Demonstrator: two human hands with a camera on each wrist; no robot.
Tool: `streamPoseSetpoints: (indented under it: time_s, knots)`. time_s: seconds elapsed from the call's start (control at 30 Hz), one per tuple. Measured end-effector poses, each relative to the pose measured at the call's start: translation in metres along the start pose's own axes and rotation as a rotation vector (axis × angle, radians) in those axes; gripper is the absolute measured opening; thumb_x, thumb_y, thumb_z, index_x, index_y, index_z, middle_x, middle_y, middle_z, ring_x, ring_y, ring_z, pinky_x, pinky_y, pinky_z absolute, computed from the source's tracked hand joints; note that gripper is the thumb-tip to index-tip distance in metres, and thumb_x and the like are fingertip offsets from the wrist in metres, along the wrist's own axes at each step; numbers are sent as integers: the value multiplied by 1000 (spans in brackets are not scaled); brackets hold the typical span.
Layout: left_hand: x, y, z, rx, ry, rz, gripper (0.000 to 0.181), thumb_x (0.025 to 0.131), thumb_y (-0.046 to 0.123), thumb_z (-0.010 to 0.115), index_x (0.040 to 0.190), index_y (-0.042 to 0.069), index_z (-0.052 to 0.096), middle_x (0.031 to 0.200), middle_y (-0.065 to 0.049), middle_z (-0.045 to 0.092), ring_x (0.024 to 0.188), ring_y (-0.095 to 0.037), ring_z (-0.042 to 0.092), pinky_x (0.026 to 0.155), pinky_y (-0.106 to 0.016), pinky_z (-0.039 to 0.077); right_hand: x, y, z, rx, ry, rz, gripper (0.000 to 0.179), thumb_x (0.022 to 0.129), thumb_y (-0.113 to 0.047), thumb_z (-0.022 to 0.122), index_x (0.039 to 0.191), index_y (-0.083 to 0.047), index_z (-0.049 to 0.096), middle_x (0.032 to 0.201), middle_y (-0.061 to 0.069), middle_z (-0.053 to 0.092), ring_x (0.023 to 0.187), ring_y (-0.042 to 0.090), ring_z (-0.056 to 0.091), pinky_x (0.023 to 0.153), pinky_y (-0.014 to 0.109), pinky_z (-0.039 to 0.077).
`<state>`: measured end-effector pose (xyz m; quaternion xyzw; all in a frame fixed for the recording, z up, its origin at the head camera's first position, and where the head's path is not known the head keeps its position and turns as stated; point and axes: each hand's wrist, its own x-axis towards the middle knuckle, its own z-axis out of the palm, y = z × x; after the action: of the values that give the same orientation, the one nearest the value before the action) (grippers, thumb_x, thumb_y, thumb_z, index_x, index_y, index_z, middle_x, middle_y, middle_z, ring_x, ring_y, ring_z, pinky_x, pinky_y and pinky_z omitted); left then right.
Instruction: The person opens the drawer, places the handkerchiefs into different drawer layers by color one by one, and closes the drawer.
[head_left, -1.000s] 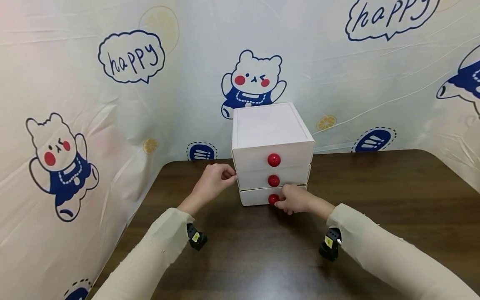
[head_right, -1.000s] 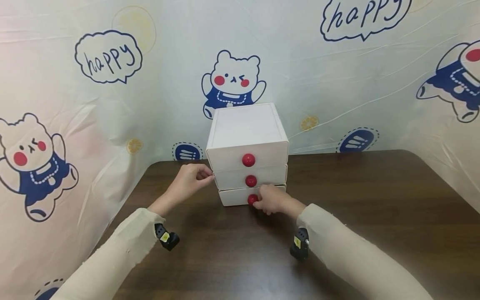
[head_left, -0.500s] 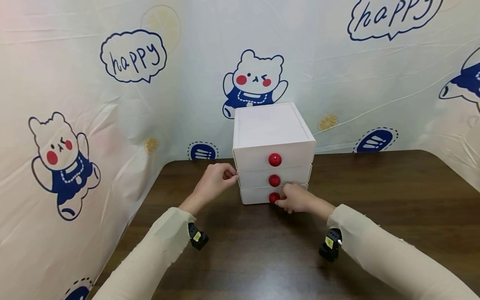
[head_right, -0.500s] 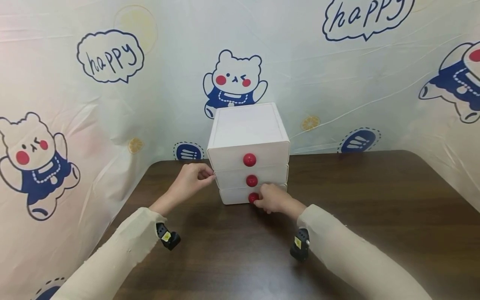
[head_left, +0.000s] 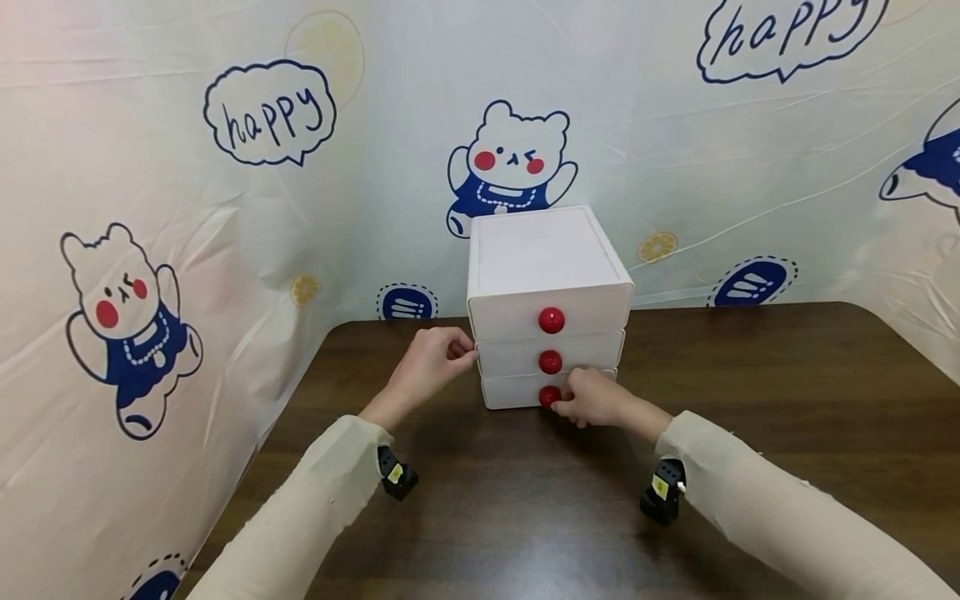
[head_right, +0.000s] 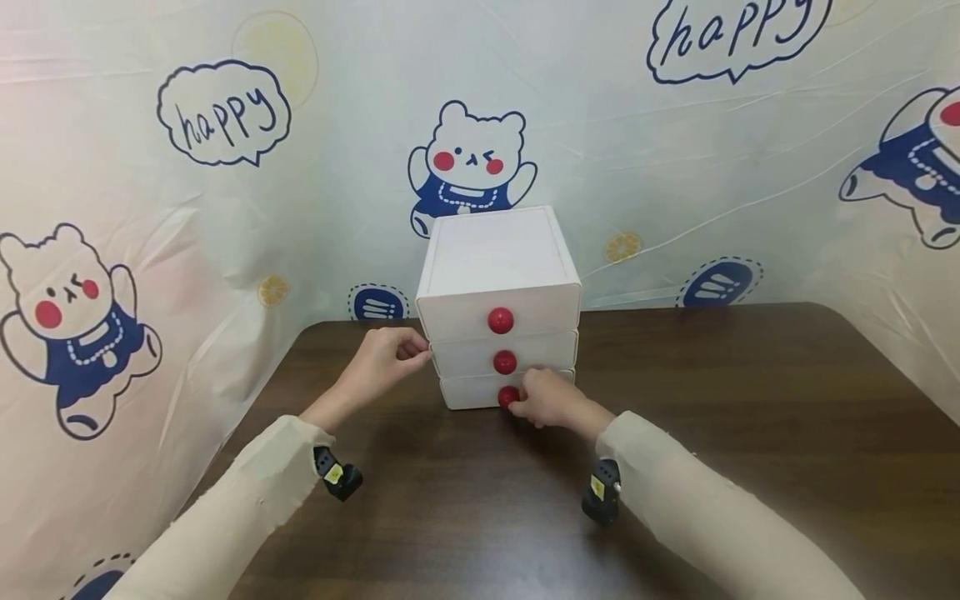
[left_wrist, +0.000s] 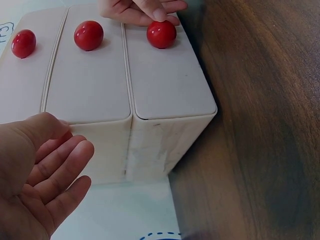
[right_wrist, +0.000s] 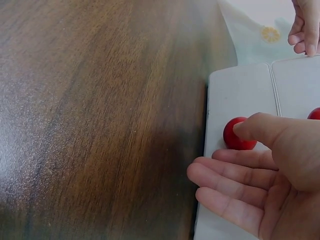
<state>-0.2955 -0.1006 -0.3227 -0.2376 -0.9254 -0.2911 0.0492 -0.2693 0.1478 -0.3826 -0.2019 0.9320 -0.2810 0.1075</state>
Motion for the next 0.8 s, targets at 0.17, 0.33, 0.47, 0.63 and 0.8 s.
streamPoseSetpoints:
  time_s: [0.17, 0.33, 0.47, 0.63, 0.8]
  knots:
    - [-1, 0, 1, -8, 0, -5, 8, 84, 13, 67, 87, 6, 68, 79, -2, 65, 69, -12, 58, 63, -25, 51, -1, 1, 1, 1, 8, -21, 28, 86, -13, 62, 60, -2, 63, 51, 3, 56, 48, 18, 58, 43, 24, 43]
    - [0, -1, 1, -15, 6, 6, 9, 84, 13, 67, 87, 5, 68, 80, -2, 65, 69, -12, 58, 63, -25, 51, -2, 1, 0, 8, 5, -18, 28, 86, -13, 61, 61, -1, 62, 51, 4, 56, 48, 17, 58, 43, 25, 43]
    - [-2, 0, 2, -24, 7, 4, 8, 84, 13, 67, 87, 6, 68, 79, -2, 65, 69, -12, 58, 63, -25, 51, -3, 2, 1, 16, 2, -17, 28, 87, -13, 61, 61, -1, 63, 52, 4, 56, 49, 18, 59, 44, 25, 44]
    - [-3, 0, 3, -28, 1, -2, 9, 84, 14, 67, 87, 6, 69, 79, -1, 65, 69, -12, 58, 63, -25, 51, -4, 3, 3, 27, -3, -13, 28, 87, -13, 61, 61, -2, 63, 52, 3, 56, 48, 15, 58, 44, 25, 45]
    - [-2, 0, 6, -30, -3, 9, 8, 84, 13, 67, 86, 6, 69, 79, -1, 65, 68, -12, 57, 62, -24, 50, -8, 3, 2, 39, -8, 9, 27, 87, -12, 61, 63, -1, 63, 53, 3, 56, 49, 16, 58, 45, 25, 45]
